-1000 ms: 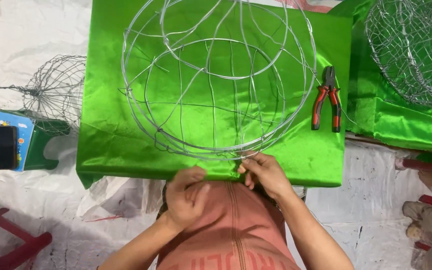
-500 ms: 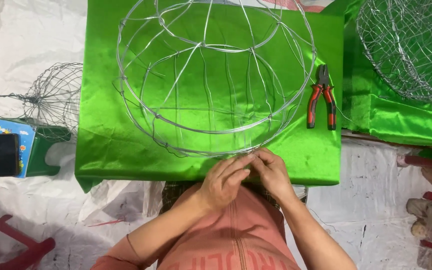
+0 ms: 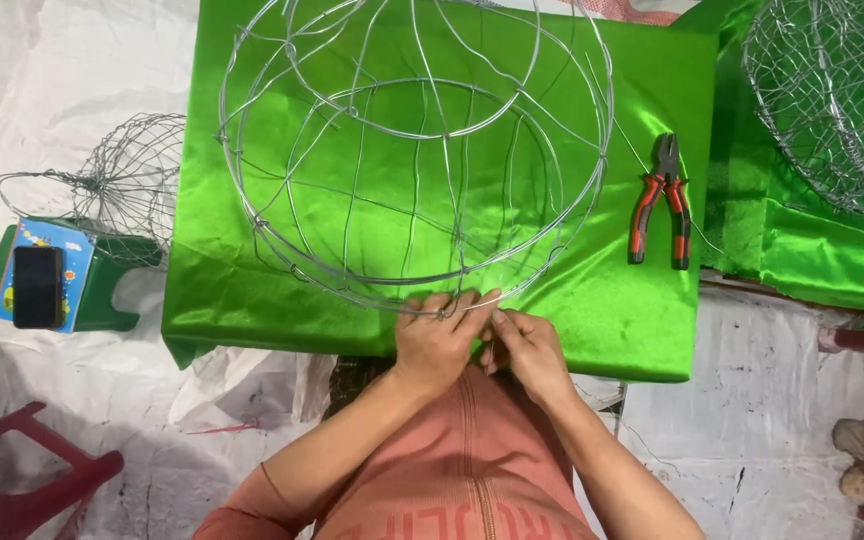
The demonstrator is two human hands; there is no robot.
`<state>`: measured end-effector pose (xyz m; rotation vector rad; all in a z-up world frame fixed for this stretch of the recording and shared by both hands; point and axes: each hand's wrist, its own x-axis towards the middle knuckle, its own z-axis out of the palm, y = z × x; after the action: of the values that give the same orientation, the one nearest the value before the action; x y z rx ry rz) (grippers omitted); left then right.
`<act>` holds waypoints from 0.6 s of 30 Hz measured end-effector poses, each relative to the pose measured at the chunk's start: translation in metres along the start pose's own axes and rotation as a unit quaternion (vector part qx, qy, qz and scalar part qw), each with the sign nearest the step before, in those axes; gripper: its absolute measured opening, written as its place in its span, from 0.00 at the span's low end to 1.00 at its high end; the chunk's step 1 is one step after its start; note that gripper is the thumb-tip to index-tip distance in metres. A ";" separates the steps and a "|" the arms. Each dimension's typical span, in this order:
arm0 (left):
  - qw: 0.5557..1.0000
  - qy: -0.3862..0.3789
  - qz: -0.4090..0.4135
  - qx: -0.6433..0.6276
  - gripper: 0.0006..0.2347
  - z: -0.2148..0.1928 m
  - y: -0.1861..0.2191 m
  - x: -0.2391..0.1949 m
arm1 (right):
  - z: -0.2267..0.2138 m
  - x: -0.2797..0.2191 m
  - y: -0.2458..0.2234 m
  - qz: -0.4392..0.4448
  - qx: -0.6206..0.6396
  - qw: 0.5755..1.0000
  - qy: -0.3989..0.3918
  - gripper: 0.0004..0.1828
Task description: Assembling a spherical metal wire frame by connecting wire segments using pliers and manual twisting on a green workspace.
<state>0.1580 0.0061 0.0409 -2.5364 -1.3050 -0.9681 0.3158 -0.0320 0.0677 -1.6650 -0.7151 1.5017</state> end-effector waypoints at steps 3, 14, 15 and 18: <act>0.999 -0.024 0.015 -0.033 0.13 0.002 0.001 0.006 | 0.001 0.003 0.017 0.052 0.129 0.990 -0.020 0.19; 0.995 -0.088 0.013 -0.052 0.15 0.020 0.001 -0.003 | -0.013 0.006 0.019 0.143 0.168 0.974 -0.053 0.16; 0.995 -0.088 0.012 -0.050 0.16 0.020 0.000 0.001 | -0.014 0.004 0.018 0.134 0.163 0.975 -0.067 0.13; 0.996 -0.068 0.024 -0.049 0.13 0.020 -0.008 0.005 | -0.011 -0.015 -0.011 0.103 0.095 0.986 -0.090 0.10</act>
<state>0.1637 0.0218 0.0266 -2.7368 -1.2533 -0.8856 0.3252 -0.0399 0.0854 -1.5079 -0.4851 1.8250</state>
